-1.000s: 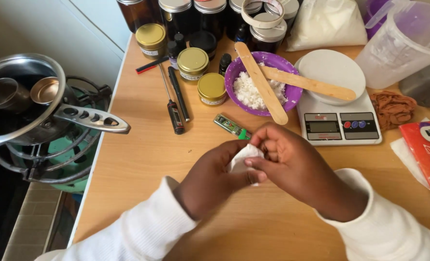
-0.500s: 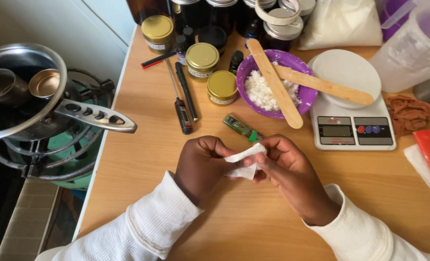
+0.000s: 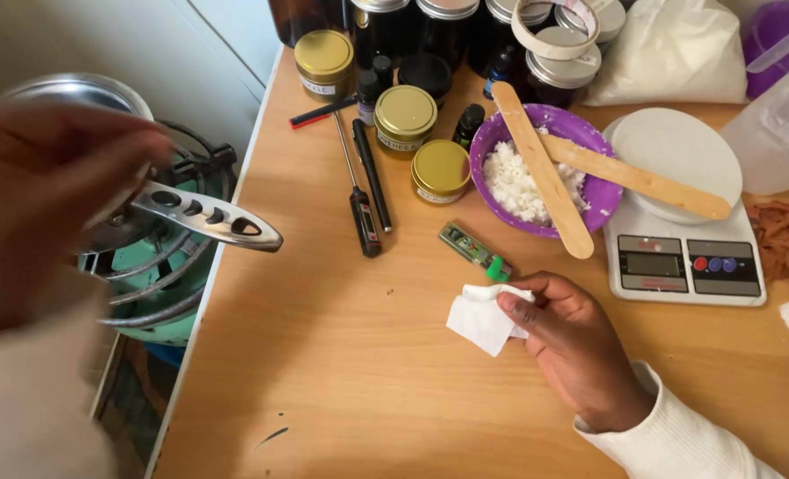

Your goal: Checking the temperature of melting wax and cleaning a metal lid with a tissue.

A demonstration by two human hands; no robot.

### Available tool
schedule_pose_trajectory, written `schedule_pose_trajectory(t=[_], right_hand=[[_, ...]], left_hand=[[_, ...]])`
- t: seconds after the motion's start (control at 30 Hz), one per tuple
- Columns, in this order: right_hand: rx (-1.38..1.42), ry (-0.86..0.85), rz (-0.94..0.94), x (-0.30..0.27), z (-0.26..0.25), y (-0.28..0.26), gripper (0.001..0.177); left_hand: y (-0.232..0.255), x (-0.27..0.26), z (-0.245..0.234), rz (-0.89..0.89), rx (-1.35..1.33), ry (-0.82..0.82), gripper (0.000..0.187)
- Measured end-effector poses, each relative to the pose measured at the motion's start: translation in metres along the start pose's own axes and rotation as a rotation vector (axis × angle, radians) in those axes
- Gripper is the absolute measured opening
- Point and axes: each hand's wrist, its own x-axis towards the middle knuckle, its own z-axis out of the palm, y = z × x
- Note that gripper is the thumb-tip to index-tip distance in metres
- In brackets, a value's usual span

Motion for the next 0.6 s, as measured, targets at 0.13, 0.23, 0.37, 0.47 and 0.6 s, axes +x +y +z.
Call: schedule_pose_trajectory(t=[0.13,0.23,0.37,0.47,0.6], right_hand=[[-0.016,0.013,0.025,0.002,-0.002,0.002,0.016],[-0.048,0.036,0.033,0.003,-0.004,0.002,0.015],[-0.038,0.025,0.031,0.004,-0.005,0.003,0.016],[-0.053,0.042,0.046,0.003,-0.005,0.003,0.016],[-0.076,0.056,0.065,0.004,-0.003,0.001,0.015]], left_hand=[[-0.115,0.103,-0.046,-0.113,0.374,-0.198,0.025],[-0.198,0.159,-0.054,-0.028,1.126,-0.478,0.042],[-0.231,0.176,-0.039,-0.068,1.34,-0.58,0.042],[-0.235,0.175,-0.03,-0.066,1.33,-0.57,0.032],[-0.294,0.193,-0.027,0.066,1.467,-0.527,0.026]])
